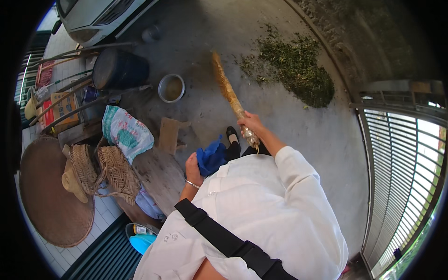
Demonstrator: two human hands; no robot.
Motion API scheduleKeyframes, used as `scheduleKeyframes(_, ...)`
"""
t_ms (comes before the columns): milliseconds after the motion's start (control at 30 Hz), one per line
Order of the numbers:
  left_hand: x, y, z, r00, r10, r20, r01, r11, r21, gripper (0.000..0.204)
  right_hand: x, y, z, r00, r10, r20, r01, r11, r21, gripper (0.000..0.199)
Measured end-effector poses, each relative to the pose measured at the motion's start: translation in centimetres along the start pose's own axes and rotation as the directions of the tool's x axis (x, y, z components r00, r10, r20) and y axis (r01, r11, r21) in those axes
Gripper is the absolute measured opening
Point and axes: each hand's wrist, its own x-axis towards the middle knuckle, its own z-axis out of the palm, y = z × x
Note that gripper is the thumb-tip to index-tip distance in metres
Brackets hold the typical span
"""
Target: The person sweeps a concrete patio area using a traditional straw broom, gathering scattered green leaves into a pile. They then use a dustpan to collect the leaves. The person also puts on a blue glove during the task.
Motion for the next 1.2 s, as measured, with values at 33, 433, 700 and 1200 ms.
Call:
scheduleKeyframes(33, 0.2, 0.1, -0.8, 1.000, -0.002, 0.003, 0.002, 1.000, -0.003, 0.016, 0.8, -0.2, -0.2, 1.000, 0.022, 0.008, -0.022, 0.999, 0.029, 0.069)
scheduleKeyframes(433, 3.3, 1.6, -5.7, 0.999, 0.004, 0.043, -0.007, 0.997, 0.077, 0.016, -4.8, 3.5, -2.4, 0.955, -0.116, -0.274, 0.120, 0.993, -0.004, 0.067)
scheduleKeyframes(700, 4.4, 2.7, -5.0, 0.997, -0.034, 0.067, 0.023, 0.986, 0.168, 0.016, -8.8, 5.8, -1.7, 0.984, 0.026, -0.175, -0.046, 0.993, -0.109, 0.073)
scheduleKeyframes(1200, 4.5, 2.7, -2.2, 0.990, -0.034, 0.138, 0.006, 0.979, 0.202, 0.024, -8.3, 5.0, -14.1, 0.892, -0.159, -0.423, 0.043, 0.961, -0.272, 0.071)
